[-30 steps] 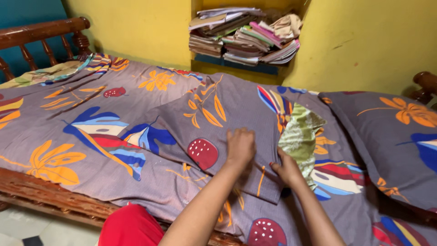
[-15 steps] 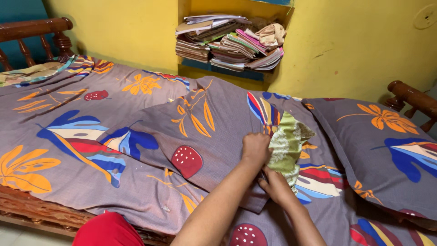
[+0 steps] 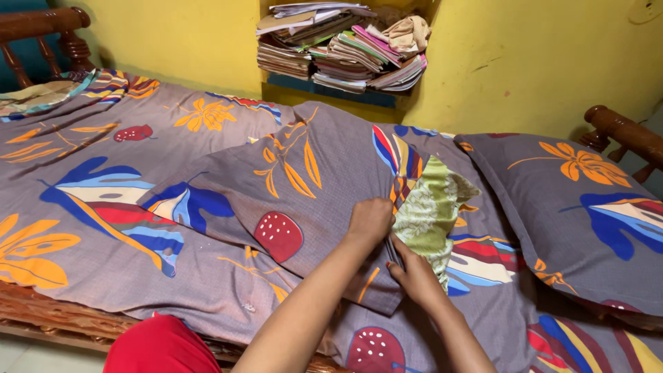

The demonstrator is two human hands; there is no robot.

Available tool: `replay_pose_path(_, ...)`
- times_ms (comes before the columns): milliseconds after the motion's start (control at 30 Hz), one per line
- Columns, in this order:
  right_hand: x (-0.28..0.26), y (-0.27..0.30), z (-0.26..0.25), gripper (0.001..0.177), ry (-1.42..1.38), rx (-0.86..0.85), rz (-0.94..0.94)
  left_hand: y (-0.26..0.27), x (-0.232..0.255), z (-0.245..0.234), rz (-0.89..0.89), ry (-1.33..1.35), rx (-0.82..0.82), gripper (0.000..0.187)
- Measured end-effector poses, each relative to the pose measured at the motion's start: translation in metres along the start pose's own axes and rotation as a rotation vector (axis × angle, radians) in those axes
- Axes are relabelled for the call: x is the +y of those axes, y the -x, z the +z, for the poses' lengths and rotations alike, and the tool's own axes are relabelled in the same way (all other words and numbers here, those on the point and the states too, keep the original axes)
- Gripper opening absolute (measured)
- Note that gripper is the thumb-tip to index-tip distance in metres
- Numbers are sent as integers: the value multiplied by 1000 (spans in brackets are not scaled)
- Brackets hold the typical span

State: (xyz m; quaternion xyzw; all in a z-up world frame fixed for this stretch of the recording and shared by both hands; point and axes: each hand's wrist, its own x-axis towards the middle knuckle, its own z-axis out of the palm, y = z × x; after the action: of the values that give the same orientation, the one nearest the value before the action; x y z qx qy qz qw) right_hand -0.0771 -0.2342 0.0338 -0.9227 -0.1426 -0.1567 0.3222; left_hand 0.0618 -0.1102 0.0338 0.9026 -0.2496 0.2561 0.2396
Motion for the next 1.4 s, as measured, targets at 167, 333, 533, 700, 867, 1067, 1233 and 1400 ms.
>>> replay_pose_path(167,-1,10,-4,48,121,-74,284,4,4,-42,-47,172,-14,15)
replay_pose_path(333,88,-8,-8,47,59,421,171,12,16,-84,-22,254,-15,20)
replay_pose_path(533,187,-28,-27,106,-173,547,414,28,33,-126,61,289,-19,20)
replay_pose_path(700,154,-50,-65,122,-432,533,520,55,40,-163,88,442,-4,19)
replay_pose_path(867,124,-78,-125,123,-539,575,538,72,44,-198,129,446,-93,20)
replay_pose_path(1067,92,-98,-175,119,-715,465,425,91,48,-229,253,407,-178,22)
replay_pose_path(1233,33,-108,-172,74,-681,200,195,88,51,-243,240,352,-310,24)
replay_pose_path(1400,-18,-110,-177,61,-595,199,102,61,46,-240,-38,427,-186,23)
